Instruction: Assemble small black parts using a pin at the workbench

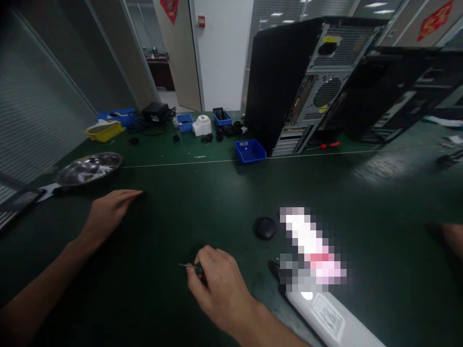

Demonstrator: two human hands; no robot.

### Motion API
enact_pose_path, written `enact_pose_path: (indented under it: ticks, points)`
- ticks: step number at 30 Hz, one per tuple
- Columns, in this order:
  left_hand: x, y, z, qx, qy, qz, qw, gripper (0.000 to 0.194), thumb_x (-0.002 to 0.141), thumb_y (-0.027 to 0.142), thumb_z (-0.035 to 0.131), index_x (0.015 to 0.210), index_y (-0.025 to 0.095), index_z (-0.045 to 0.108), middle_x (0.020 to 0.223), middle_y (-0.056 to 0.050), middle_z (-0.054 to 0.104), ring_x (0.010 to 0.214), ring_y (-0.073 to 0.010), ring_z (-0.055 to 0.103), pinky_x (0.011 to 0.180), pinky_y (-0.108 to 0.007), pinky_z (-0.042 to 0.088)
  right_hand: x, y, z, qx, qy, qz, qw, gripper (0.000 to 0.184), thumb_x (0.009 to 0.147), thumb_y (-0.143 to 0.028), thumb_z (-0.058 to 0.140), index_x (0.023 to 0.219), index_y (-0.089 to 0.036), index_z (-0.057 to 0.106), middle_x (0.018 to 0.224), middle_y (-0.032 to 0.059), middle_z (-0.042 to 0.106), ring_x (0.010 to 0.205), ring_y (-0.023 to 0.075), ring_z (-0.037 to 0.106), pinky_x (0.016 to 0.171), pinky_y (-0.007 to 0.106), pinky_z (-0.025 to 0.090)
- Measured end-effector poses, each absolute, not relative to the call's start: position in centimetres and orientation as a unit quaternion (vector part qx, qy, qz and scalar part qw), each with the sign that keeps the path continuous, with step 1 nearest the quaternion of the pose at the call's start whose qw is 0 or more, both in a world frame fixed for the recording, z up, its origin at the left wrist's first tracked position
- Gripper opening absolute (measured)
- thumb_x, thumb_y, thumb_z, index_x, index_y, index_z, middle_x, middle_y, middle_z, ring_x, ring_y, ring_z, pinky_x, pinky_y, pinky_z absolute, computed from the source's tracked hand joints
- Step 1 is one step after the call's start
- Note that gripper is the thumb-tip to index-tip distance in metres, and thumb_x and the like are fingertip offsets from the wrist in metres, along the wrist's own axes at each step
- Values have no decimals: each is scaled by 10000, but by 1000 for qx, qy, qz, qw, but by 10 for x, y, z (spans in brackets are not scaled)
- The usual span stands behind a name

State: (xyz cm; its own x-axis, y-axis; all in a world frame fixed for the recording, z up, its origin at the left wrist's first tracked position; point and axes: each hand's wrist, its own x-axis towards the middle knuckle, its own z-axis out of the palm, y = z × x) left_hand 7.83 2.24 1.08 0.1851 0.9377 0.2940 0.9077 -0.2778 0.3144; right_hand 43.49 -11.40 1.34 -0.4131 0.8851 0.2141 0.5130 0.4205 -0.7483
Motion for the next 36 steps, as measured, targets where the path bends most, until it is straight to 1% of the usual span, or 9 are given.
enact_pose_path:
  ticks: [3,5,10,16,21,25,29,32,36]
  points:
    - [57,29,11,747,628,210,60,407,983,359,430,1252,224,703,1299,-81,708,1193,-286,657,1060,-495,504,435,-115,15,-439,-785,309,308,165,1013,-258,500,854,-217,516,788,-8,576,707,138,546,666,281,386]
    - [45,32,11,723,652,218,69,390,969,389,470,1227,231,716,1269,-68,725,1160,-289,672,1037,-492,519,435,-115,16,-440,-783,311,310,162,1013,-254,501,856,-217,518,789,-8,579,703,137,543,660,277,383]
    - [40,29,14,664,693,278,46,386,924,473,552,1175,242,732,1202,-48,752,1014,-270,715,941,-429,566,435,-113,17,-442,-777,322,312,179,1021,-265,491,852,-216,524,784,-4,581,695,139,547,651,276,379]
    - [64,22,23,692,648,319,-13,322,971,431,522,1145,246,718,1207,-51,736,1113,-248,685,1037,-415,514,435,-113,16,-435,-780,331,305,188,1031,-272,482,854,-214,517,793,-4,572,712,145,546,671,286,371]
    - [62,30,14,686,655,317,-24,317,987,393,513,1143,210,720,1196,-66,731,1081,-241,687,996,-397,523,434,-114,17,-436,-779,332,305,182,1026,-265,490,853,-214,519,787,-5,569,706,145,537,665,287,359]
    - [62,33,4,704,650,285,-14,313,990,357,496,1138,195,720,1168,-82,724,1037,-247,687,939,-388,535,434,-114,16,-432,-781,333,305,182,1023,-257,494,848,-212,519,788,-4,571,707,142,536,670,285,358]
    - [69,30,-3,763,599,233,-67,338,1003,285,434,1172,182,708,1183,-123,692,1052,-274,661,923,-418,528,434,-113,13,-427,-785,327,307,175,1021,-255,499,852,-213,515,788,-6,573,707,140,538,667,282,353]
    - [71,26,-4,788,573,206,-95,340,1000,272,433,1190,188,703,1183,-132,691,1071,-299,645,924,-451,520,435,-114,12,-426,-787,325,306,179,1022,-256,502,848,-213,514,784,-8,573,702,138,536,669,281,355]
    - [69,23,2,750,591,280,-98,305,1012,310,458,1154,206,707,1167,-103,703,1072,-273,658,948,-426,520,435,-115,13,-429,-788,322,301,188,1023,-262,503,842,-213,515,781,-8,571,700,138,533,666,282,353]
